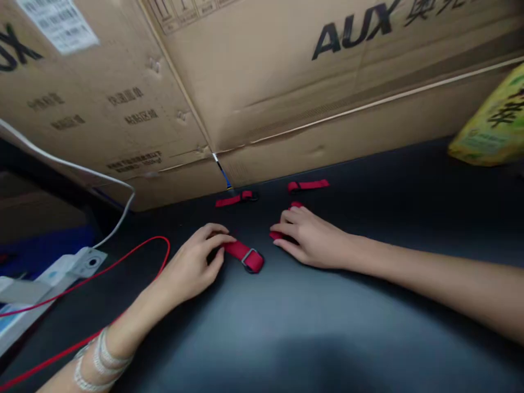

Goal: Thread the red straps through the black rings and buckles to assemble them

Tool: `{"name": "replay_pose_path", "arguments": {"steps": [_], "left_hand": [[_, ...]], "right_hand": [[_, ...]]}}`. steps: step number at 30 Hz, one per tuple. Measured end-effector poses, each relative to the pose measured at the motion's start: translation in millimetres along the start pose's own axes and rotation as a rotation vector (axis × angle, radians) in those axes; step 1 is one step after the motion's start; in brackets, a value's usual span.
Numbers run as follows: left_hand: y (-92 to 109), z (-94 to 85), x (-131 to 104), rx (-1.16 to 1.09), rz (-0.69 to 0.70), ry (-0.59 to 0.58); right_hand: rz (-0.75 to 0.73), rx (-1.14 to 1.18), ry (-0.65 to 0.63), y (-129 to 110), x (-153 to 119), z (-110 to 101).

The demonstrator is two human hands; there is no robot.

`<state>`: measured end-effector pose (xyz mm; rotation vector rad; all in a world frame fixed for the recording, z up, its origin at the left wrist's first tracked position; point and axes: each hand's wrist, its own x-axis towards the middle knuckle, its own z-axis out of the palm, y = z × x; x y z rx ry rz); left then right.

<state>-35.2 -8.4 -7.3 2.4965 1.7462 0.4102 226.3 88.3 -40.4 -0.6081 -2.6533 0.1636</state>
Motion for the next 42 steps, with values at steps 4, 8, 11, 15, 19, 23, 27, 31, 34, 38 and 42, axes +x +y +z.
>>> {"name": "replay_pose_path", "arguments": {"steps": [4,8,11,15,19,23,27,31,34,38,42], "left_hand": [[-0.5,-0.3,-0.4,-0.006,-0.006,0.016],[0.8,-2.5,0.8,-0.021,-0.007,0.035],[1.6,-4.8,2.0,-0.031,-0.006,0.033],[2.6,-8.3,2.3,-0.041,-0.015,0.011],[4.4,-12.3,2.1,-0.044,-0.019,-0.011],[6.4,-15.7,2.9,-0.043,-0.029,-0.029],[8.2,-18.1,3.7,-0.053,-0.021,-0.055],[9.1,-20.0,3.0,-0.025,-0.009,-0.082],[8.8,-20.6,1.4,-0.024,0.004,-0.085],[8.0,-20.1,-0.9,-0.058,0.036,-0.084],[8.2,-19.7,-2.0,-0.05,0.09,-0.079]], "right_hand": [[0.04,-0.04,-0.012,-3.4,0.4,-1.0],[0.073,-0.094,-0.02,-7.1,0.0,-1.5],[0.116,-0.137,-0.046,-10.7,-0.4,-3.6],[0.152,-0.185,-0.083,-17.3,-0.1,-8.8],[0.198,-0.213,-0.127,-24.1,-0.4,-14.5],[0.259,-0.199,-0.194,-29.4,-0.5,-21.0],[0.333,-0.143,-0.243,-32.7,0.4,-26.3],[0.461,-0.026,-0.285,-34.2,0.8,-30.6],[0.546,0.07,-0.332,-33.2,2.4,-33.9],[0.597,0.12,-0.375,-29.7,6.2,-36.1],[0.607,0.108,-0.377,-26.6,7.9,-34.7]]}}
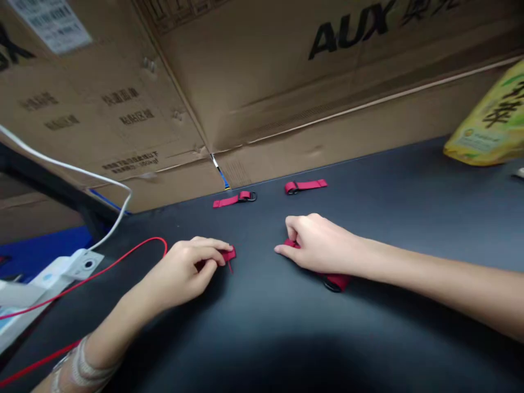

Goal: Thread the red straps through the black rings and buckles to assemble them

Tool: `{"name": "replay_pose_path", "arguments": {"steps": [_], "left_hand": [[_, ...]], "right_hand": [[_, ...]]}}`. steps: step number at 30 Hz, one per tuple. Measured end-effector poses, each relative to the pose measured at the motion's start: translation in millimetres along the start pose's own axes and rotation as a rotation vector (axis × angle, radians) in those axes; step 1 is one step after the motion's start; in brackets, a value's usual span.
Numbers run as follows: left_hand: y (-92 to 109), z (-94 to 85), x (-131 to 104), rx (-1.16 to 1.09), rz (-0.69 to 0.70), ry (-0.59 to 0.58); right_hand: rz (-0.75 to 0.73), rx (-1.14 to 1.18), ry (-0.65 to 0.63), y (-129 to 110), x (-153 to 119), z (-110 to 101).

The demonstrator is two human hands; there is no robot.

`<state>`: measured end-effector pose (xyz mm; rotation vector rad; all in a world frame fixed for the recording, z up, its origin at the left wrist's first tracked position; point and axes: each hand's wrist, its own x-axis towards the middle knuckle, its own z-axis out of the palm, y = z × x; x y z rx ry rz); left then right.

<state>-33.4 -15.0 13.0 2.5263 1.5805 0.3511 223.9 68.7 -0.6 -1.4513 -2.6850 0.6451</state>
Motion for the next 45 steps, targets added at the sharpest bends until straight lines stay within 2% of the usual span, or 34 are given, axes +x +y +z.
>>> {"name": "replay_pose_path", "arguments": {"steps": [4,9,21,28,33,45], "left_hand": [[3.1,-1.2,-1.2,-0.008,0.023,-0.011],[8.8,-4.8,-2.7,-0.054,0.052,-0.083],[9.3,-2.6,-2.3,0.007,0.061,-0.157],[6.5,-2.1,-2.9,-0.001,0.089,-0.145],[2.9,1.5,-3.4,-0.042,0.127,-0.088],[0.4,3.0,-2.8,-0.048,0.119,-0.114]], "right_hand": [[0.012,-0.038,0.01,0.5,0.8,1.0],[0.033,-0.086,0.014,-2.7,-0.2,0.8],[0.038,-0.129,0.039,-5.5,-2.1,2.2],[0.02,-0.158,0.048,-5.3,-3.0,2.6],[0.012,-0.204,0.046,-6.7,-4.2,3.4],[0.011,-0.234,0.043,-7.8,-7.2,1.3]]}}
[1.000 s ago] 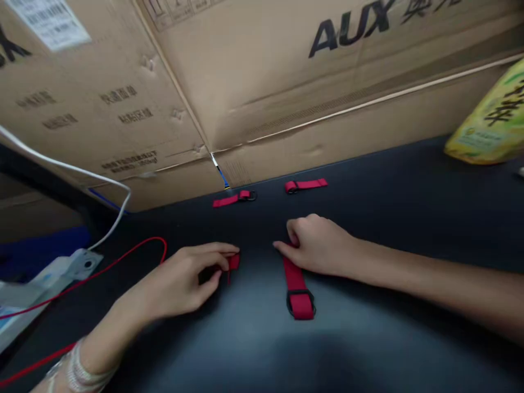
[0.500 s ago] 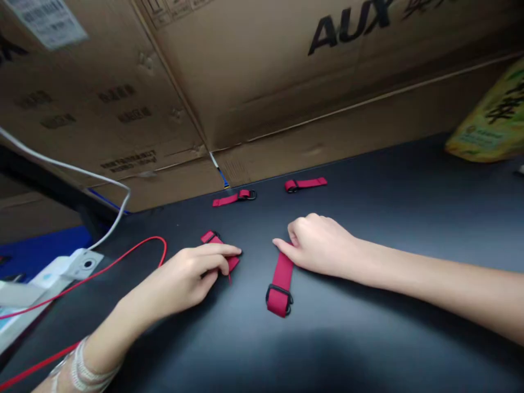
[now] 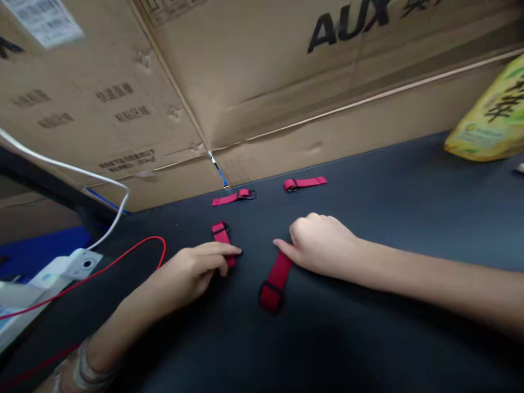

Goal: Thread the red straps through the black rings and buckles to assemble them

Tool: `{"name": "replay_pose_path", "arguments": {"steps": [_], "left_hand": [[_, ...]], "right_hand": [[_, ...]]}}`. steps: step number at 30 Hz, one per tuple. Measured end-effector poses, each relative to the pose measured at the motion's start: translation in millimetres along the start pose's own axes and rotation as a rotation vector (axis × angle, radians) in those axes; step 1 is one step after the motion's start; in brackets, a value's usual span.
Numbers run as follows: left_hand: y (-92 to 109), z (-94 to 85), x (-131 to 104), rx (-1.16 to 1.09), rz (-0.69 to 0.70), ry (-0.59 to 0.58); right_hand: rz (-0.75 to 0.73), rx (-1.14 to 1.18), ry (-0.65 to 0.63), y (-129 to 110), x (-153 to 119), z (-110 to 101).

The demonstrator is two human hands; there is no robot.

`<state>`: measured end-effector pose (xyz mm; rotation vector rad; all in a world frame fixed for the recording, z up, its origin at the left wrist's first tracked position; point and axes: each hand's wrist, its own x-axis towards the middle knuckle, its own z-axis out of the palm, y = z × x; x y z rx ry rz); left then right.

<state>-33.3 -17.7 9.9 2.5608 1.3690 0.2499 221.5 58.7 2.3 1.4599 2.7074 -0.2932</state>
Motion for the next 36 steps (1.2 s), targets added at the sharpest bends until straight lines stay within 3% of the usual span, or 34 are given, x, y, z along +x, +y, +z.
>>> {"name": "replay_pose_path", "arguments": {"steps": [12,21,27,36], "left_hand": [[4.7,3.5,-0.5,-0.008,-0.006,0.0],[4.7,3.9,2.3,0.162,0.035,0.13],[-4.0,4.6,1.4,0.176,-0.036,0.118],[-3.5,2.3,1.8,0.143,-0.018,0.077]], "right_hand": [[-0.022,-0.003,0.006,0.6,-1.2,-0.1],[-0.039,0.026,-0.012,-0.6,-1.7,-1.4],[-0.074,0.034,-0.005,0.5,-1.8,-0.2],[-0.122,0.072,-0.013,2.0,-1.8,0.6]]}}
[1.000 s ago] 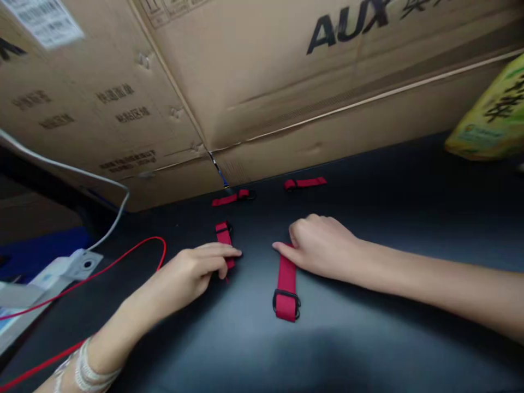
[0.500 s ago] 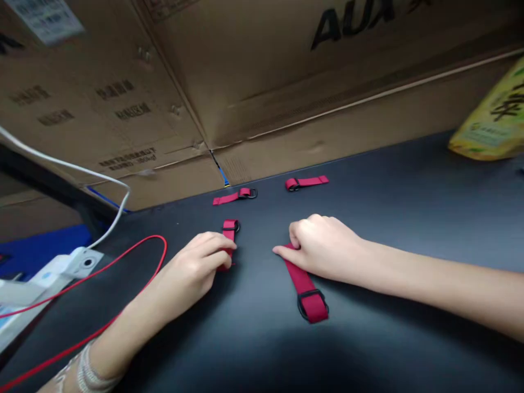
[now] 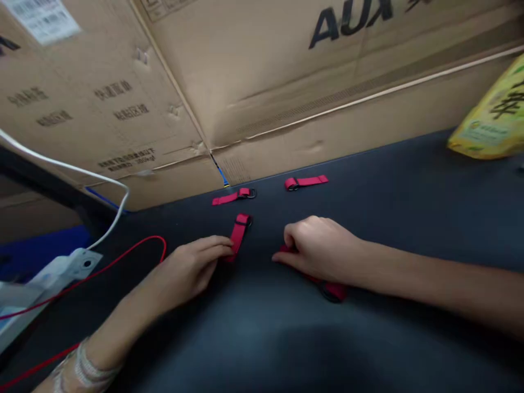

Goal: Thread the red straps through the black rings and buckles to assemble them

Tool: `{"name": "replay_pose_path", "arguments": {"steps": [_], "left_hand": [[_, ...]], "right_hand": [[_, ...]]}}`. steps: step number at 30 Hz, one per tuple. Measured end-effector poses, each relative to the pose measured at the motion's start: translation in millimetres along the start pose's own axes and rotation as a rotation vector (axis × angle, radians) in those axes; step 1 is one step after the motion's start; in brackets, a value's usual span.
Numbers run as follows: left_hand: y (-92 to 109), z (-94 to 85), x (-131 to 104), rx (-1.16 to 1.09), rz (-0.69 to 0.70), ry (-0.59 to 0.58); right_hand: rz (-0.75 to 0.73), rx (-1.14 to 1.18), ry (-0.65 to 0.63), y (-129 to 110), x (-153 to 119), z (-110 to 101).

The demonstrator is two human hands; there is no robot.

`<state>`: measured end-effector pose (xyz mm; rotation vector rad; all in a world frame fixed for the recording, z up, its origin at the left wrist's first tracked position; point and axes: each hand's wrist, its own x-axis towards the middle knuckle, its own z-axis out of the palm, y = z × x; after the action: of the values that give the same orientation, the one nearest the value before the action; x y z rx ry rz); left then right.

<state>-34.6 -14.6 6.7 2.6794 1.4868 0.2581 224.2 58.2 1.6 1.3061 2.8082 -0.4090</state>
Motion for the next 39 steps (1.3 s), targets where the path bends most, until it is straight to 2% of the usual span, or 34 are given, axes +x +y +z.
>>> {"name": "replay_pose_path", "arguments": {"steps": [9,20,28,39], "left_hand": [[0.6,0.4,-1.8,0.024,-0.01,-0.014],[8.8,-6.3,1.9,0.143,0.081,-0.049],[9.6,-6.5,1.2,0.079,0.086,-0.002],[5.9,-4.9,2.6,0.088,0.01,-0.051]], "right_hand": [[-0.032,0.014,-0.004,1.8,-0.2,-0.9],[-0.131,0.064,-0.049,-0.4,-3.6,-8.5],[-0.16,0.078,-0.063,0.1,-3.9,-10.3],[-0.178,0.1,-0.074,0.8,-4.8,-9.6]]}}
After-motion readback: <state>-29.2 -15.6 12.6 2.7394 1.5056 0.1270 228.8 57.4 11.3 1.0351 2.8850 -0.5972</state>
